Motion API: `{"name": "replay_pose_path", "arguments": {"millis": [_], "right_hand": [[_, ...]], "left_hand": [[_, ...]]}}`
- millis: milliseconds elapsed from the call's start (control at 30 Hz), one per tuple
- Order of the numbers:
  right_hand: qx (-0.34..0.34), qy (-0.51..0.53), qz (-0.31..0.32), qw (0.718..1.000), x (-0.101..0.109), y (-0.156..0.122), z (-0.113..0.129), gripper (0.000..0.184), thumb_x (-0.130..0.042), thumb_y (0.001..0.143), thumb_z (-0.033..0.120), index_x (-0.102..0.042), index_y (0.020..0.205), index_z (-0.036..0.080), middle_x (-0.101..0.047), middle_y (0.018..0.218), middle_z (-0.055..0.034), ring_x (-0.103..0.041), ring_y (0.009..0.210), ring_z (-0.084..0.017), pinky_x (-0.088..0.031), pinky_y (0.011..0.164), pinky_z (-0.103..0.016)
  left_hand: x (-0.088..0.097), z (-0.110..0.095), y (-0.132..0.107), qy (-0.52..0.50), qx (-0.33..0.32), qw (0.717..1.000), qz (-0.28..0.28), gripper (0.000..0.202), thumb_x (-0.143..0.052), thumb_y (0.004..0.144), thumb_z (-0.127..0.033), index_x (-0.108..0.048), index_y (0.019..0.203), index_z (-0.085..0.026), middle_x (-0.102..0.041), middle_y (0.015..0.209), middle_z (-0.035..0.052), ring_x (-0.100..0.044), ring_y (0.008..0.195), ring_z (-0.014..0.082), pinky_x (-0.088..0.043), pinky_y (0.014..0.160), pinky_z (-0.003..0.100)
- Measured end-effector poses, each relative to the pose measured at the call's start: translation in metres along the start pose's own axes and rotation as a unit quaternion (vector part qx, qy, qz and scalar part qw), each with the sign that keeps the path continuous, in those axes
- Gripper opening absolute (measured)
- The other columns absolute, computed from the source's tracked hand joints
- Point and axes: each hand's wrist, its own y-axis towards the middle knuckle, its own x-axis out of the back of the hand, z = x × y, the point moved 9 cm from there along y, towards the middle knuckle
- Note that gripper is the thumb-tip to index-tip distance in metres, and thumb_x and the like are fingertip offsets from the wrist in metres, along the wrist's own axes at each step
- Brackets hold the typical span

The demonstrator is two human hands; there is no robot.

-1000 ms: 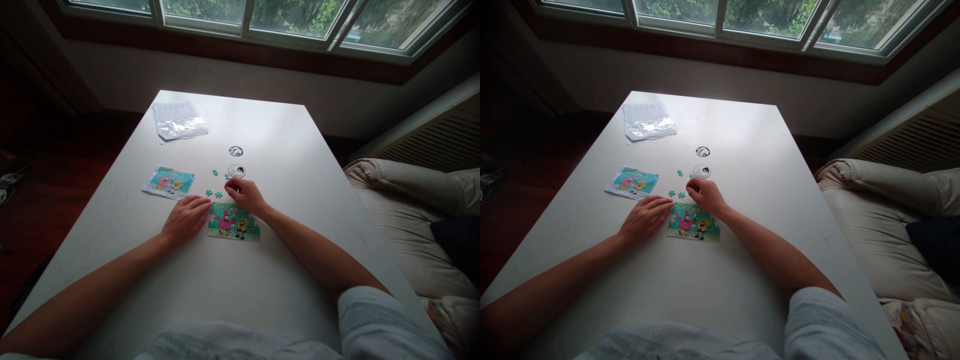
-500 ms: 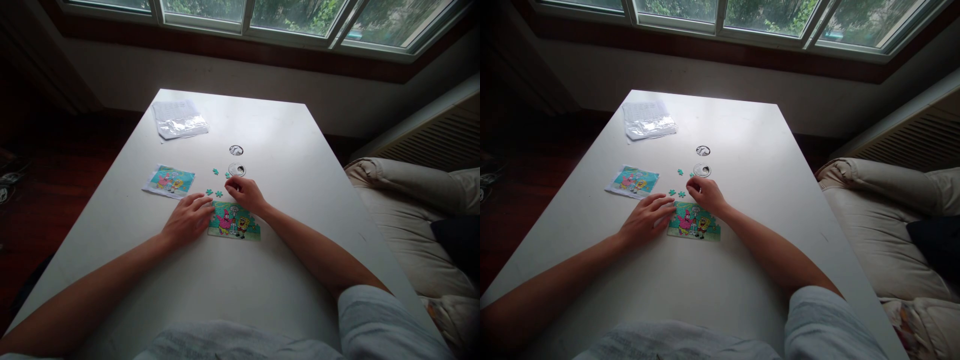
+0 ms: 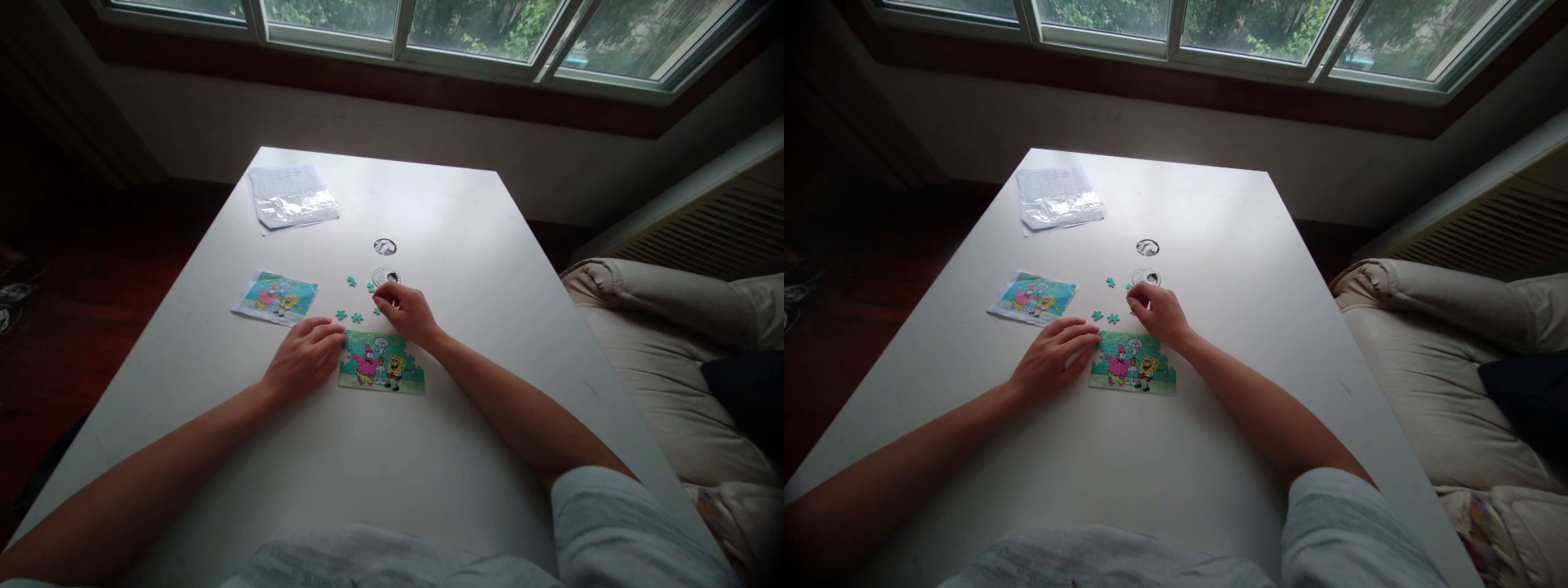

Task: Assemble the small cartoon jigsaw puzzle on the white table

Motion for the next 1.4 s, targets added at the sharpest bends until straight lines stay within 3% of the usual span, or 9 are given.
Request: {"name": "replay_pose_path", "arguments": {"millis": [267, 467, 700, 1100, 1400], "right_hand": [[-0.015, -0.093, -0.017, 0.995, 0.025, 0.01, -0.016, 0.012, -0.058, 0.089, 0.022, -0.07, 0.09, 0.02, -0.07, 0.086, -0.0036, -0.059, 0.079, -0.017, -0.043, 0.073, -0.029], [-0.049, -0.147, 0.097, 0.983, 0.021, 0.013, -0.034, 0.013, -0.06, 0.086, 0.02, -0.072, 0.089, 0.021, -0.069, 0.089, -0.0033, -0.058, 0.077, -0.016, -0.04, 0.07, -0.028], [-0.023, -0.198, 0.195, 0.96, 0.019, 0.005, -0.021, 0.011, -0.069, 0.085, 0.033, -0.07, 0.085, 0.022, -0.067, 0.087, -0.0032, -0.057, 0.075, -0.015, -0.037, 0.066, -0.027], [0.026, -0.206, 0.078, 0.975, 0.008, 0.011, -0.014, 0.01, -0.058, 0.092, 0.023, -0.068, 0.091, 0.021, -0.067, 0.085, -0.003, -0.055, 0.077, -0.017, -0.035, 0.068, -0.027], [0.057, -0.176, 0.08, 0.979, -0.001, 0.025, -0.009, 0.014, -0.056, 0.093, 0.022, -0.069, 0.093, 0.021, -0.067, 0.086, -0.0028, -0.055, 0.075, -0.016, -0.037, 0.069, -0.027]], "left_hand": [[0.004, -0.008, 0.001, -0.018, -0.034, 0.999, -0.007, 0.021, -0.057, 0.095, -0.019, -0.068, 0.113, -0.021, -0.071, 0.121, 0.0052, -0.057, 0.12, 0.0248, -0.047, 0.104, 0.044], [0.001, -0.013, 0.001, -0.036, -0.053, 0.998, 0.017, 0.019, -0.057, 0.095, -0.02, -0.07, 0.108, -0.022, -0.072, 0.116, 0.0055, -0.059, 0.116, 0.0226, -0.048, 0.103, 0.041], [-0.002, -0.011, 0.0, -0.032, -0.053, 0.998, 0.027, 0.021, -0.056, 0.095, -0.019, -0.069, 0.111, -0.022, -0.07, 0.121, 0.0056, -0.057, 0.122, 0.0239, -0.046, 0.107, 0.043], [-0.006, -0.009, 0.0, -0.028, -0.034, 0.998, 0.049, 0.033, -0.056, 0.092, -0.018, -0.063, 0.124, -0.024, -0.063, 0.135, 0.0062, -0.049, 0.134, 0.0265, -0.042, 0.114, 0.047], [-0.003, -0.014, 0.0, -0.016, -0.044, 0.998, 0.043, 0.037, -0.056, 0.094, -0.023, -0.06, 0.131, -0.022, -0.061, 0.137, 0.0094, -0.049, 0.134, 0.0272, -0.043, 0.114, 0.048]]}}
